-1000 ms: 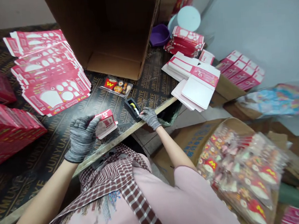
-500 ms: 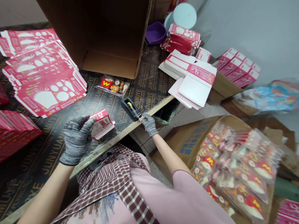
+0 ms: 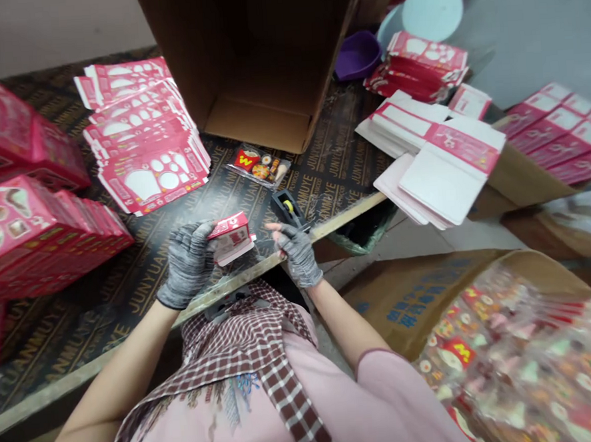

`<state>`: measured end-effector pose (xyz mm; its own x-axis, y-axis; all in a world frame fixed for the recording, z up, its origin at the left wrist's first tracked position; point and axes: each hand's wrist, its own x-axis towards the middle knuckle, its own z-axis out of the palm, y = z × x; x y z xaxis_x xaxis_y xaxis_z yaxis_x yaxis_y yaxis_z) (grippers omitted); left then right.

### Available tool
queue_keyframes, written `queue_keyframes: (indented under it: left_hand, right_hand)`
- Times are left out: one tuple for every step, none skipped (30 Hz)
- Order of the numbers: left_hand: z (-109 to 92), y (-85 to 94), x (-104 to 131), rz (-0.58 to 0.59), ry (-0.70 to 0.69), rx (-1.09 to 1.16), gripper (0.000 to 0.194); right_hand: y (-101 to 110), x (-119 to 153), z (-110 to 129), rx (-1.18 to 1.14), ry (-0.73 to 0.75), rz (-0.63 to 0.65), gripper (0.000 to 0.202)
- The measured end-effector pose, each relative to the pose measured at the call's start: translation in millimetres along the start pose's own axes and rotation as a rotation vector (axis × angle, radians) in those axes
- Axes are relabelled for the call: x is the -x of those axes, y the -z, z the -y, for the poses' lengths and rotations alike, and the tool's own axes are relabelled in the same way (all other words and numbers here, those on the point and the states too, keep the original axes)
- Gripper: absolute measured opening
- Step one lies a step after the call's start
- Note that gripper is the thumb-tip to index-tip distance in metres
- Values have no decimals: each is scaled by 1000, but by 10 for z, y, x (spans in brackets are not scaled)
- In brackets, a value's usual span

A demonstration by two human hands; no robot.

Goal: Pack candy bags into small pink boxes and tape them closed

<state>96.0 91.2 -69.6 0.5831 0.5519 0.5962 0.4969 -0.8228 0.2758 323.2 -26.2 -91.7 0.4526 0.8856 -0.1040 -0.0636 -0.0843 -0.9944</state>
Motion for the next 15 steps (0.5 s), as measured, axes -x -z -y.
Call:
queue_keyframes:
  left_hand:
    - [-3, 10, -1, -14, -4, 15, 37]
    - [-3, 20, -1, -26, -13, 34, 35]
    - [-1, 29, -1, -34, -23, 54, 32]
    - [4, 38, 1, -41, -35, 69, 29]
    - [10, 46, 3, -43, -45, 72, 26]
    - [17, 55, 6, -38, -54, 64, 25]
    - [23, 65, 9, -26, -63, 48, 25]
    - [28, 77, 11, -8, -75, 29, 26]
    - [29, 93, 11, 15, -87, 17, 28]
    - [26, 110, 9, 41, -96, 13, 30]
    - [18, 126, 1, 64, -98, 15, 30]
    - [3, 141, -12, 81, -89, 16, 31]
    - [-18, 149, -31, 91, -66, 14, 30]
    - [-44, 150, -55, 92, -32, 5, 28]
    - [-74, 140, -84, 87, 4, -10, 26]
  right_hand:
    - [-135, 25, 137, -122, -50, 178, 49]
    - [-257, 34, 253, -231, -98, 327, 52]
    - [-362, 28, 342, -322, -143, 444, 53]
    - [-445, 10, 400, -396, -186, 528, 53]
    - [-507, -16, 430, -455, -225, 580, 52]
    - [-547, -45, 435, -500, -261, 610, 51]
    - [-570, -73, 423, -529, -293, 625, 49]
    - [-578, -97, 400, -544, -315, 630, 48]
    - [-576, -114, 374, -550, -328, 630, 47]
    - [-570, -126, 350, -552, -332, 627, 46]
    - [-561, -133, 332, -550, -332, 624, 45]
    - [-553, -139, 321, -545, -329, 620, 44]
    - [-546, -147, 316, -534, -324, 616, 43]
    - [-540, -158, 316, -511, -310, 604, 42]
    - [-534, -173, 316, -460, -281, 587, 41]
